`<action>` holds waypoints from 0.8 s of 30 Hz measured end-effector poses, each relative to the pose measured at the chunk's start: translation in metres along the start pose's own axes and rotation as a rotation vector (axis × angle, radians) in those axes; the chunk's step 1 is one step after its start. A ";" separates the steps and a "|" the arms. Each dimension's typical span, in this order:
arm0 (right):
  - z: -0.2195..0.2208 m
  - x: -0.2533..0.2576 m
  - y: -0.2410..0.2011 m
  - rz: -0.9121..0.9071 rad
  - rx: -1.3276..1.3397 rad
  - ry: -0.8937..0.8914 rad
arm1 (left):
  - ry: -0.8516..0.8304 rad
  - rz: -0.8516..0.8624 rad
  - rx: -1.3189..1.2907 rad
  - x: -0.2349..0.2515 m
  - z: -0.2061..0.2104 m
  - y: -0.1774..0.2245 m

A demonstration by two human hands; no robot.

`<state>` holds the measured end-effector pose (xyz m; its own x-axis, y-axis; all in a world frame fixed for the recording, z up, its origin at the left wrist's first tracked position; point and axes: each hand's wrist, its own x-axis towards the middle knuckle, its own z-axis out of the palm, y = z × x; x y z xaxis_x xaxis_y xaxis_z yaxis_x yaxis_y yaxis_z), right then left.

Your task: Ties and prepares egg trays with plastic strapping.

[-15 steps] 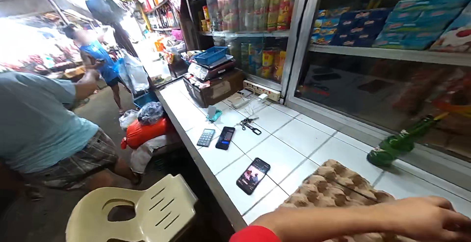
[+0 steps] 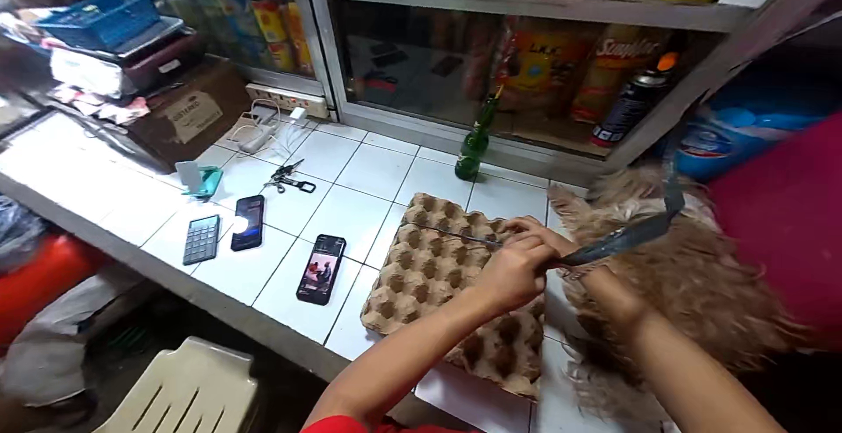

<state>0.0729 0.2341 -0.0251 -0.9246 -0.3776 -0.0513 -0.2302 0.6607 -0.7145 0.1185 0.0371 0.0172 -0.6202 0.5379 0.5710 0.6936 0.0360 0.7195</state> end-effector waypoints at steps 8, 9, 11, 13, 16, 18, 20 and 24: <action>0.018 0.043 0.021 -0.063 -0.049 -0.118 | 0.061 -0.016 0.051 -0.039 -0.010 0.000; 0.019 0.043 0.021 -0.067 -0.064 -0.112 | 0.068 -0.018 0.061 -0.045 -0.009 0.000; 0.021 0.042 0.019 -0.102 -0.172 -0.096 | 0.066 -0.024 0.086 -0.056 -0.008 0.001; 0.023 0.041 0.015 -0.126 -0.276 -0.086 | 0.066 -0.003 0.106 -0.065 -0.007 0.000; 0.024 0.045 0.005 -0.067 -0.366 -0.146 | 0.047 0.063 0.137 -0.073 -0.005 -0.004; 0.020 0.051 -0.006 -0.026 -0.438 -0.225 | 0.048 0.071 0.143 -0.074 -0.007 -0.005; 0.018 0.055 -0.021 -0.026 -0.552 -0.298 | 0.103 -0.058 0.109 -0.070 -0.016 0.001; 0.014 0.056 -0.020 -0.130 -0.360 -0.210 | 0.287 -0.376 -0.186 -0.045 -0.046 0.014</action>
<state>0.0304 0.1906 -0.0237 -0.8075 -0.5718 -0.1448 -0.4660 0.7690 -0.4377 0.1391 -0.0253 0.0204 -0.9085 0.2621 0.3254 0.3417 0.0178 0.9396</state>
